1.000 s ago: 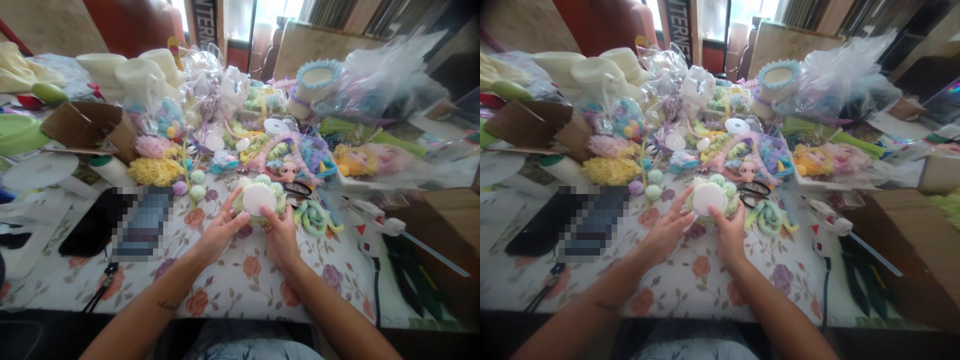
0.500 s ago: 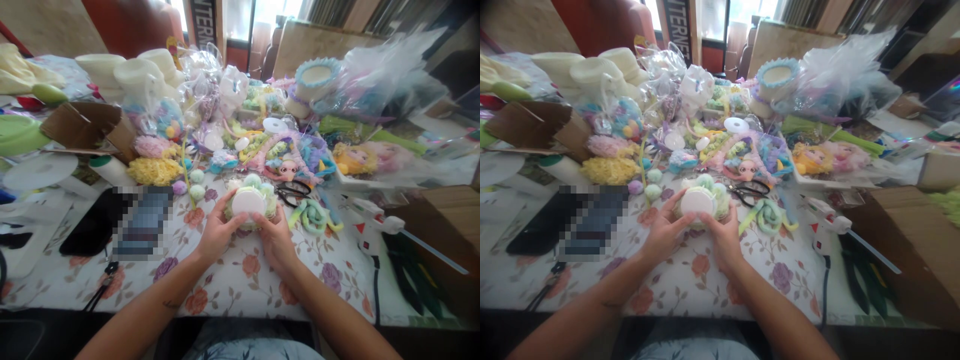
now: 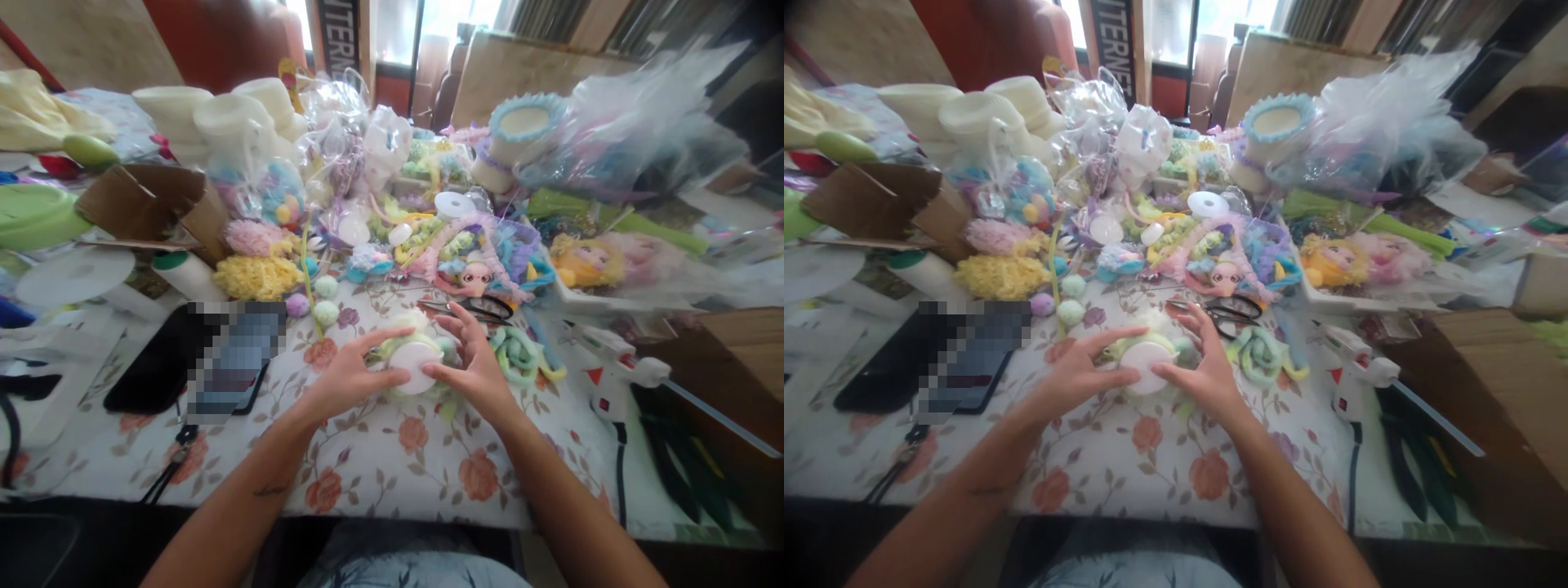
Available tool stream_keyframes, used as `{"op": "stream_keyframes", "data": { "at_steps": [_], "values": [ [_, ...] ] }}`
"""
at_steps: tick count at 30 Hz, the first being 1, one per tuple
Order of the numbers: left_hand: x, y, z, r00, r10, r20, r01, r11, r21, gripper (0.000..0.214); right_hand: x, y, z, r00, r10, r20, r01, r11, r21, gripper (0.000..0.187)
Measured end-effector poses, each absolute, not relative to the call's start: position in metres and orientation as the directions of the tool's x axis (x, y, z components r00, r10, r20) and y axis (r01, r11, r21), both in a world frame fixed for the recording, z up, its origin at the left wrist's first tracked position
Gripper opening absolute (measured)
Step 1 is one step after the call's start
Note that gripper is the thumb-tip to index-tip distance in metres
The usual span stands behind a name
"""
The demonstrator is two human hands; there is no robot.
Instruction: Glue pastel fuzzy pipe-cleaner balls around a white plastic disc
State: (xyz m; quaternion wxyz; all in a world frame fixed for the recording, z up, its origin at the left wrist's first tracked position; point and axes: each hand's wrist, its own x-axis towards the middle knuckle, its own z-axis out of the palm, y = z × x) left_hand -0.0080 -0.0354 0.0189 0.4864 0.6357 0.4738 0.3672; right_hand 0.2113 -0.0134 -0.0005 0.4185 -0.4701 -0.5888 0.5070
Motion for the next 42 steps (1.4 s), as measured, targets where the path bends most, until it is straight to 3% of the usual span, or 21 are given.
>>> {"op": "stream_keyframes", "data": {
  "at_steps": [5,12,18,25,29,33,37,40,42],
  "values": [
    [-0.001,-0.037,0.017,0.33,0.944,0.01,0.242,-0.095,0.966,0.059,0.219,-0.015,0.002,-0.325,0.944,-0.05,0.195,0.015,-0.981,0.083],
    [-0.002,-0.041,0.021,0.319,0.945,0.067,0.202,-0.137,0.97,0.065,0.217,-0.015,0.002,-0.318,0.948,0.005,-0.004,0.004,-1.0,0.078],
    [-0.005,-0.04,0.019,0.396,0.916,0.069,0.153,-0.14,0.978,0.041,0.217,-0.015,0.003,-0.3,0.954,0.012,-0.053,-0.004,-0.999,0.078],
    [0.006,-0.041,0.009,0.248,0.967,0.064,0.109,-0.094,0.99,0.051,0.211,-0.014,0.004,-0.257,0.966,0.039,-0.074,0.02,-0.997,0.078],
    [0.005,-0.037,0.008,0.151,0.988,-0.025,0.025,0.021,0.999,0.048,0.21,-0.008,0.011,-0.265,0.957,0.119,-0.103,0.095,-0.99,0.075],
    [-0.003,-0.026,0.013,-0.042,0.965,-0.258,-0.308,0.233,0.922,0.058,0.223,-0.004,0.021,-0.039,0.985,0.171,-0.081,0.167,-0.983,0.051],
    [-0.01,-0.016,0.019,-0.144,0.921,-0.361,-0.502,0.246,0.829,0.05,0.253,-0.022,0.017,0.31,0.932,0.189,0.098,0.166,-0.981,0.025],
    [-0.013,-0.013,0.017,-0.185,0.903,-0.389,-0.546,0.234,0.804,0.041,0.284,-0.047,0.005,0.566,0.776,0.278,0.318,0.105,-0.942,0.026],
    [-0.012,-0.013,0.014,-0.166,0.897,-0.41,-0.554,0.259,0.791,0.037,0.307,-0.063,-0.004,0.701,0.597,0.389,0.466,0.029,-0.884,0.027]
  ]
}}
